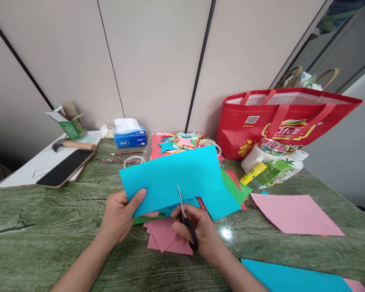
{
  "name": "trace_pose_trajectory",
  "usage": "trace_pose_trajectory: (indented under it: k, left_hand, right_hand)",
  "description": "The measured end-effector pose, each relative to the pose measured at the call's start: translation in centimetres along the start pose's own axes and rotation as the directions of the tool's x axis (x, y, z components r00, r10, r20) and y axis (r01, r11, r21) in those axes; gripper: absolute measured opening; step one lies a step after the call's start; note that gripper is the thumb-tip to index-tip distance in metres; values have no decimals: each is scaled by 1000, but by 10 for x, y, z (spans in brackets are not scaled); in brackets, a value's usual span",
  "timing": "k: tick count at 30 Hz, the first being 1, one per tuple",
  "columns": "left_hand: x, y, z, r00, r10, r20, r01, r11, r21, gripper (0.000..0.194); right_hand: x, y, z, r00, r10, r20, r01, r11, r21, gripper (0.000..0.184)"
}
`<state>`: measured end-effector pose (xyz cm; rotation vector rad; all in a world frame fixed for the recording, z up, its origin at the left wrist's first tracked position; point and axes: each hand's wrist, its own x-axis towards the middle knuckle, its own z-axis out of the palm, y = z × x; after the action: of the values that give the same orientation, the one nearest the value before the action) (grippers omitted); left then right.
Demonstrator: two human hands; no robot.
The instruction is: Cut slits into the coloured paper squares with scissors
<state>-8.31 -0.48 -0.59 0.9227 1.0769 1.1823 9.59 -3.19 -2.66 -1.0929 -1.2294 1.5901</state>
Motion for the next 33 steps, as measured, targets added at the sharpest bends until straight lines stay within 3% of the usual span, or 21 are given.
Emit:
trace_pose_trajectory:
  k: [12, 33]
  left_hand:
    - [1, -1, 1, 998, -36, 47, 34, 998, 54, 18]
    - [-3, -1, -1, 998, -34, 55, 30, 997, 71, 19]
  right_hand:
    - [2, 4, -3, 999, -46, -6, 46, 993, 109, 36]
    - [1, 4, 0, 999, -43, -31, 45, 997, 60, 38]
